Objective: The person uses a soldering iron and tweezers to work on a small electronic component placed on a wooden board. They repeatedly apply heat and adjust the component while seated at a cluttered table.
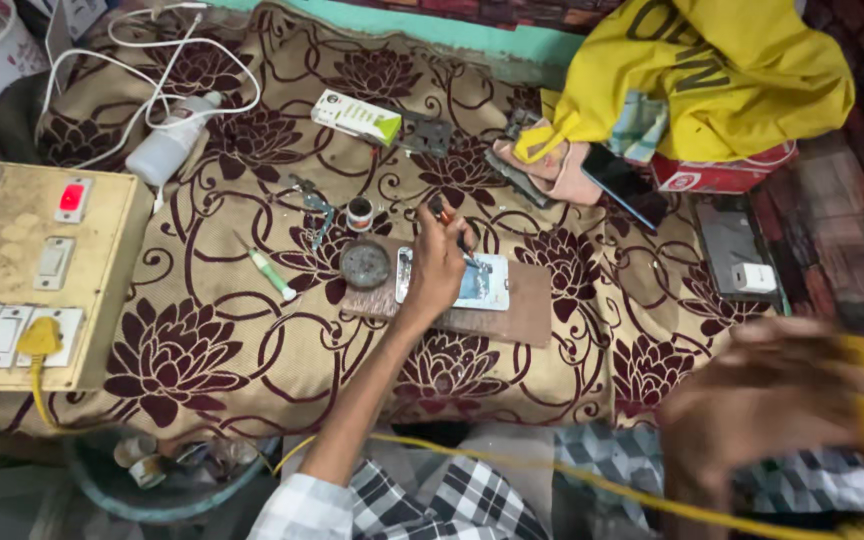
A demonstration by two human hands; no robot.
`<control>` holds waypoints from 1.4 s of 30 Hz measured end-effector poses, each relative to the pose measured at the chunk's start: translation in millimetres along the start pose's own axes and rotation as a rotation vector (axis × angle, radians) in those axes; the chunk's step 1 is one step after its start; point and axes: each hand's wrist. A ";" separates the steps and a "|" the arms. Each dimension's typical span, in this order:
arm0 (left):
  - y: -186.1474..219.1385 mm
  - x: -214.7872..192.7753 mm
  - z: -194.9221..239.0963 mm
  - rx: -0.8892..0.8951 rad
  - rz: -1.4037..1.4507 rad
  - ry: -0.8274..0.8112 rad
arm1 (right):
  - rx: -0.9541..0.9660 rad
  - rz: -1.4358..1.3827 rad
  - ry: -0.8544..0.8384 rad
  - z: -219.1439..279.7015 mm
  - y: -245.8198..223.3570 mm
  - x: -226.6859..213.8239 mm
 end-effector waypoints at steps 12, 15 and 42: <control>-3.9 -0.4 2.3 0.113 -0.020 -0.020 | 0.417 -0.156 0.227 23.5 51.5 -98.4; -1.5 0.3 0.1 0.073 -0.021 -0.001 | 0.210 0.027 0.132 10.2 68.8 -105.4; -3.4 2.4 2.7 0.049 -0.078 -0.023 | 0.648 0.168 0.102 74.6 156.8 -78.0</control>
Point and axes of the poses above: each hand's wrist, its own z-axis away from the middle knuckle, its own x-axis out of the palm, y = z × x, and after that the axes turned 7 degrees about -y, right-handed
